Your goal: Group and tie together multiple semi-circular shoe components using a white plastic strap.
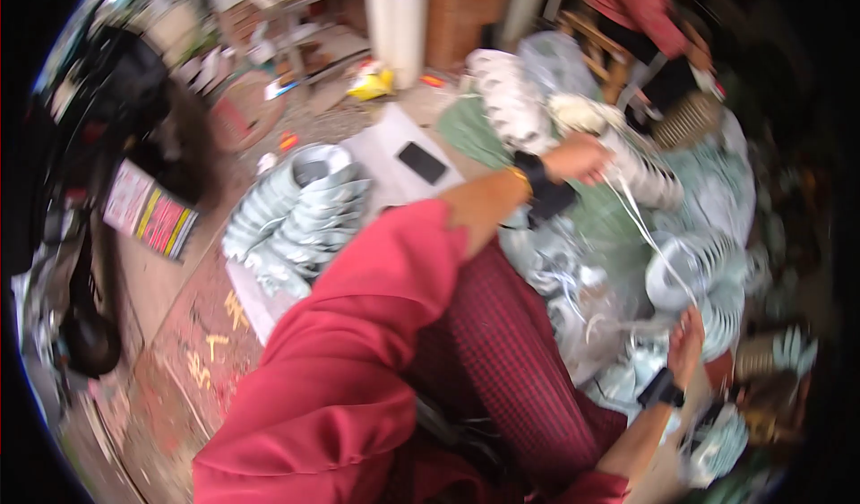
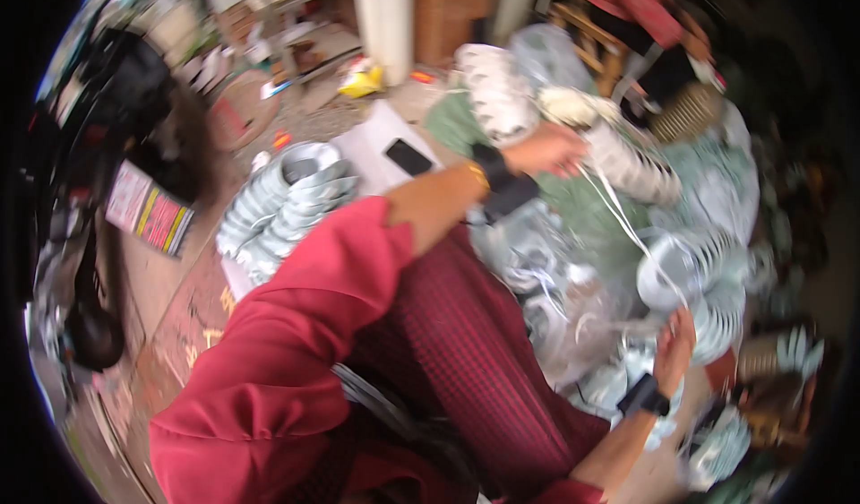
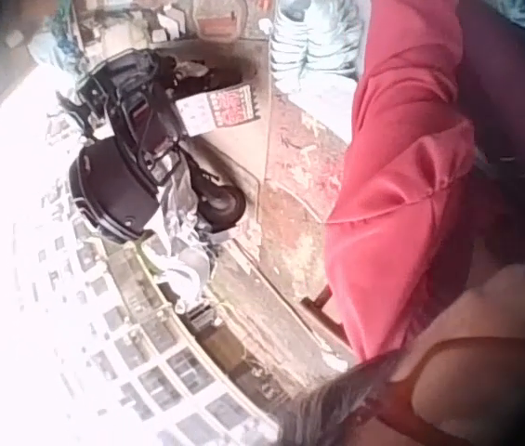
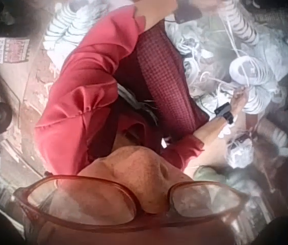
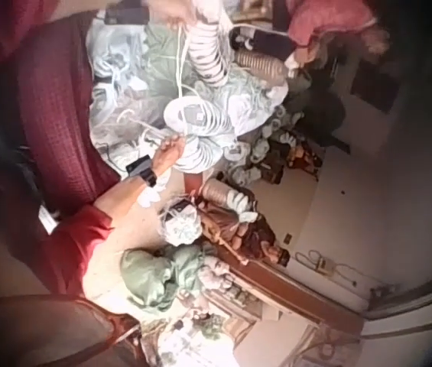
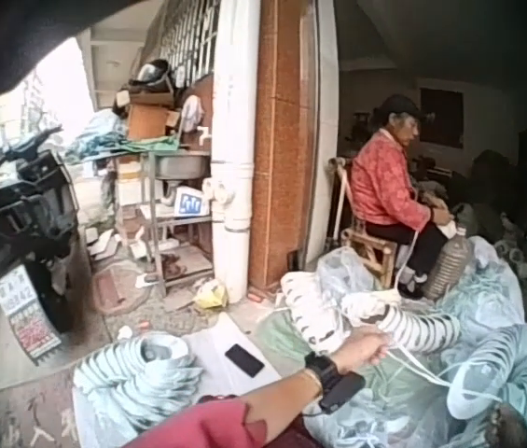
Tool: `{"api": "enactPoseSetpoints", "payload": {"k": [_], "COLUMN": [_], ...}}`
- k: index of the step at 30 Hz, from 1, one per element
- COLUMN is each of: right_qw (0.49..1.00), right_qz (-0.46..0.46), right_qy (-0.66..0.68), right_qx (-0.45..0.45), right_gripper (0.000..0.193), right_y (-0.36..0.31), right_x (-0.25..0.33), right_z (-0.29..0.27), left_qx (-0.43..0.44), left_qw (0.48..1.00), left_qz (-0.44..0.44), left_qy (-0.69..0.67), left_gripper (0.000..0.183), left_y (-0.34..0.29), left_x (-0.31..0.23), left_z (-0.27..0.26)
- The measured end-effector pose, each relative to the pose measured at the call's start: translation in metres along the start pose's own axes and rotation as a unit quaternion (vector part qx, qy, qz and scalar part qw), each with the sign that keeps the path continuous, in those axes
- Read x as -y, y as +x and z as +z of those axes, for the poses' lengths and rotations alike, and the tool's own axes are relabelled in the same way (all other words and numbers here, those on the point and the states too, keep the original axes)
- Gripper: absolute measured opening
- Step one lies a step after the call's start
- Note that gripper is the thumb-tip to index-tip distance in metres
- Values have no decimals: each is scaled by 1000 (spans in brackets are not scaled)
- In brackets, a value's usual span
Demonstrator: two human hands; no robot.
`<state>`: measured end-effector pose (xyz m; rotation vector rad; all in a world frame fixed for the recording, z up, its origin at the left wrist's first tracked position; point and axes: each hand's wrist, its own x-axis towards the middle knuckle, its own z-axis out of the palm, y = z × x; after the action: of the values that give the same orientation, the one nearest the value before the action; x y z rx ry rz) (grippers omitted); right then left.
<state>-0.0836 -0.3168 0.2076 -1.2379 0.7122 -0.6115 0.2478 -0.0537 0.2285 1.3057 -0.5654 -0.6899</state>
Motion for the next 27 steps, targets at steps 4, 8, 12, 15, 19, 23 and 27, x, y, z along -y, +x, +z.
{"api": "enactPoseSetpoints", "payload": {"k": [4, 8, 12, 15, 19, 23, 27], "right_qw": [997, 996, 996, 996, 993, 987, 988], "right_qz": [24, 34, 49, 53, 43, -14, -51], "right_qy": [-52, -66, -61, -64, -99, -158, -140], "right_qx": [44, 47, 47, 31, -44, 0, 28], "right_gripper": [17, 18, 24, 22, 18, 22, 23], "right_y": [14, 14, 19, 17, -7, -31, -43], "right_x": [-10, -18, -28, -34, -14, -10, 17], "right_z": [-9, -6, -17, 3, -3, 57, 58], "left_qx": [-32, -34, -19, -41, 78, 31, 36], "left_qw": [998, 992, 991, 993, 989, 991, 992], "left_qz": [34, 9, -17, 8, 71, 44, 2], "left_qy": [42, 119, 134, 113, 102, 123, 118], "left_gripper": [25, 26, 27, 23, 27, 22, 19], "left_y": [-19, -22, -23, -26, -16, -29, -35], "left_x": [-3, -8, -18, -18, -21, 3, -7], "left_z": [2, -2, -7, -18, -10, -37, -33]}}
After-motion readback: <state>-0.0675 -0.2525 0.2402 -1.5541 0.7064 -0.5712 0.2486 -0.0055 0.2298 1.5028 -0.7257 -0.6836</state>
